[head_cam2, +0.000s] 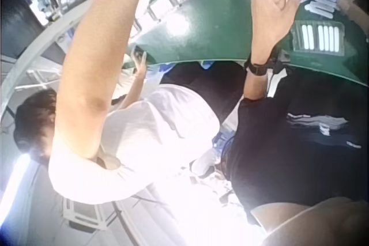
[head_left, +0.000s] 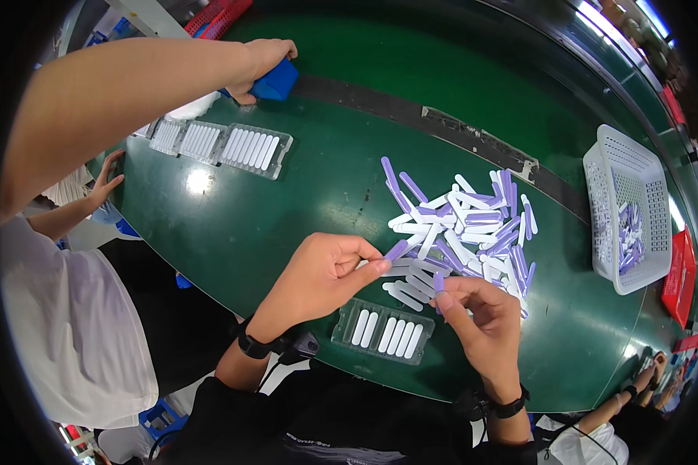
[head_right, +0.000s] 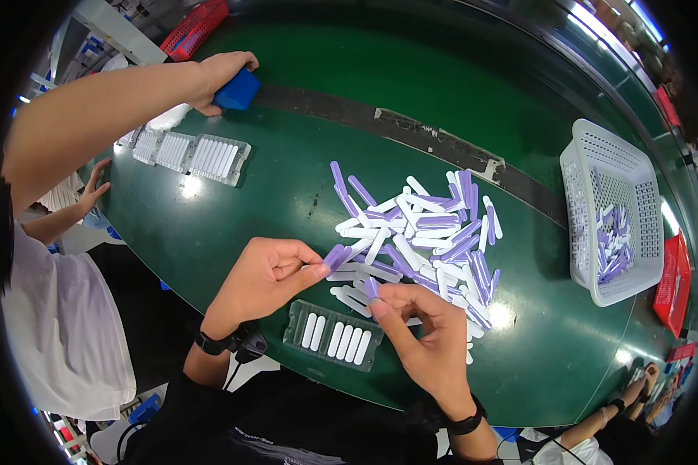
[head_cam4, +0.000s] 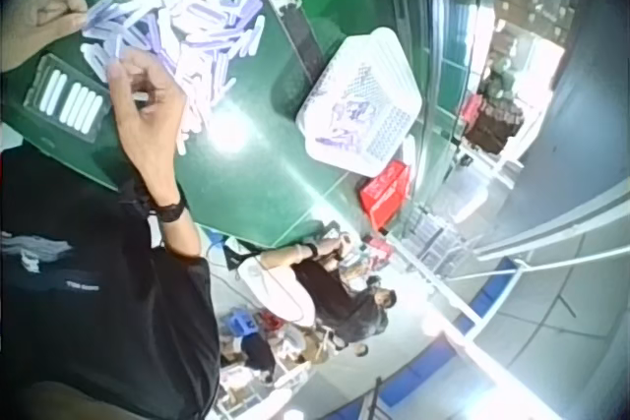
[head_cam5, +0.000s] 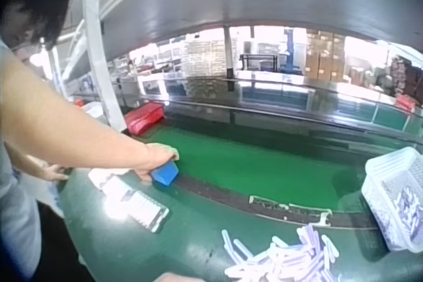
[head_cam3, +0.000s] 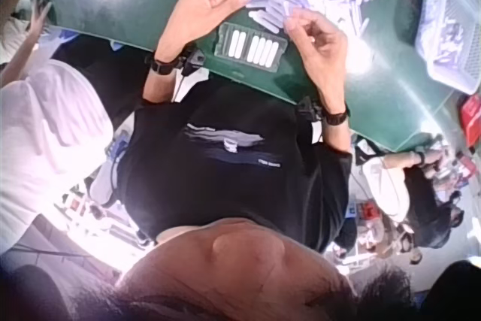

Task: Sorting and placing purple and white plastic strips into a tray at an assembly line.

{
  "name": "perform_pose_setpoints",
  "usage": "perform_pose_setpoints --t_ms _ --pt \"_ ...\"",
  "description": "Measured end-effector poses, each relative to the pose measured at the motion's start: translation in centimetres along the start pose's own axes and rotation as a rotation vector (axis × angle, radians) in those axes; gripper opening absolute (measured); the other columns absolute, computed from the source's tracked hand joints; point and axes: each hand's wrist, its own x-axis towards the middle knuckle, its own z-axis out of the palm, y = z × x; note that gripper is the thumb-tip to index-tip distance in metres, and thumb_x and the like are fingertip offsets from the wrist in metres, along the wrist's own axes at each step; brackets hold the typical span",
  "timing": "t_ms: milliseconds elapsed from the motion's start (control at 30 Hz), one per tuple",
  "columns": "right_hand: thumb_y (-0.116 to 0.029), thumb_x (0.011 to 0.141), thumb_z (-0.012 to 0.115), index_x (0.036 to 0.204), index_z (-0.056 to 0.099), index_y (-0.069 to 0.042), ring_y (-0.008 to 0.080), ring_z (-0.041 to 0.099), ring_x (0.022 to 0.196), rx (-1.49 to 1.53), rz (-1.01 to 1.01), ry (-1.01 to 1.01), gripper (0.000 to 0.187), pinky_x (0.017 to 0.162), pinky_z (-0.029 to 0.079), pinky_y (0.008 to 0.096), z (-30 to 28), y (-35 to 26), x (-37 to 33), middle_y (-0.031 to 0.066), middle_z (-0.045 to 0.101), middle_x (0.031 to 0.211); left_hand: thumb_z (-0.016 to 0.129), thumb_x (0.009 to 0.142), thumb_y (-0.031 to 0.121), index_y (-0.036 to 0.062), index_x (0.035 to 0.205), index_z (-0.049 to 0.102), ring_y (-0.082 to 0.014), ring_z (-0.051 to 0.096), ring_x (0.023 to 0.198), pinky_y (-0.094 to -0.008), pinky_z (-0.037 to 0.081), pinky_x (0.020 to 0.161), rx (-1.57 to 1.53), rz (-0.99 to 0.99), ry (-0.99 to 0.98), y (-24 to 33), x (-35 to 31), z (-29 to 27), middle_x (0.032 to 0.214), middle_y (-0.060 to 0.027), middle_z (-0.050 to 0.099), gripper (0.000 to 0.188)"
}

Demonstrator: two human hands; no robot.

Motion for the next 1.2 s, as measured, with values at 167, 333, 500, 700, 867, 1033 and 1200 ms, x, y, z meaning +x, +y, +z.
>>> perform_pose_setpoints --t_ms 167,333,500,700,867,1033,1200 --pt "-0.003 0.100 0.071 0.116 0.073 0.007 0.0119 0.071 0.083 0.315 0.090 0.023 0.019 0.079 0.056 0.0263 0.7 0.8 0.6 0.0101 0.078 0.096 0.071 0.101 0.013 -0.0030 0.100 0.070 0.0009 0.035 0.059 -0.0213 0.026 0.053 -0.011 0.182 -0.055 -0.9 -0.7 1.2 0.064 0.0090 0.045 0.016" --pt "-0.002 0.101 0.069 0.116 0.072 0.009 0.0150 0.073 0.083 0.401 0.111 0.000 0.019 0.081 0.059 0.0287 0.4 1.2 0.6 0.0136 0.078 0.101 0.065 0.102 0.006 -0.0030 0.113 0.067 -0.0043 0.060 0.069 -0.0205 0.046 0.058 -0.175 0.221 0.065 -1.7 -1.5 2.8 0.078 -0.0003 0.065 0.014" --pt "-0.002 0.101 0.069 0.116 0.073 0.009 0.0157 0.073 0.084 0.429 0.102 0.004 0.019 0.081 0.059 0.0285 0.5 1.4 0.2 0.0137 0.078 0.100 0.068 0.100 0.003 -0.0033 0.117 0.075 -0.0082 0.065 0.068 -0.0213 0.055 0.064 -0.178 0.362 0.167 -3.1 -2.6 0.6 0.086 -0.0092 0.073 0.020" --pt "-0.001 0.101 0.067 0.114 0.072 0.008 0.0156 0.073 0.085 0.430 0.112 -0.041 0.017 0.080 0.059 0.0287 0.8 1.0 0.0 0.0132 0.077 0.099 0.068 0.098 0.002 -0.0058 0.113 0.076 -0.0068 0.060 0.061 -0.0201 0.047 0.054 -0.235 0.240 0.201 -4.4 -4.4 -1.1 0.083 -0.0088 0.072 0.019" --pt "-0.003 0.103 0.067 0.113 0.069 0.006 0.0115 0.069 0.087 0.458 0.093 -0.153 0.014 0.082 0.057 0.0270 1.3 1.9 -0.2 0.0130 0.077 0.103 0.070 0.099 0.005 -0.0040 0.113 0.077 -0.0031 0.055 0.062 -0.0190 0.040 0.054 -0.338 0.207 0.154 -3.5 -3.9 1.0 0.079 -0.0037 0.068 0.018" --pt "-0.005 0.103 0.067 0.114 0.069 0.005 0.0105 0.069 0.085 0.436 0.127 -0.183 0.015 0.080 0.055 0.0251 1.9 1.7 -0.2 0.0114 0.077 0.103 0.071 0.100 0.009 -0.0022 0.114 0.077 0.0005 0.050 0.064 -0.0178 0.032 0.054 -0.469 0.186 0.078 -2.9 -3.8 2.0 0.075 0.0014 0.064 0.018" --pt "-0.006 0.104 0.066 0.115 0.068 0.004 0.0096 0.067 0.087 0.427 0.134 -0.179 0.015 0.079 0.054 0.0243 1.5 2.2 -0.3 0.0099 0.077 0.103 0.074 0.097 0.008 -0.0004 0.101 0.077 0.0000 0.051 0.062 -0.0191 0.033 0.054 -0.234 0.151 0.039 -3.9 -4.1 0.1 0.075 0.0012 0.064 0.009"
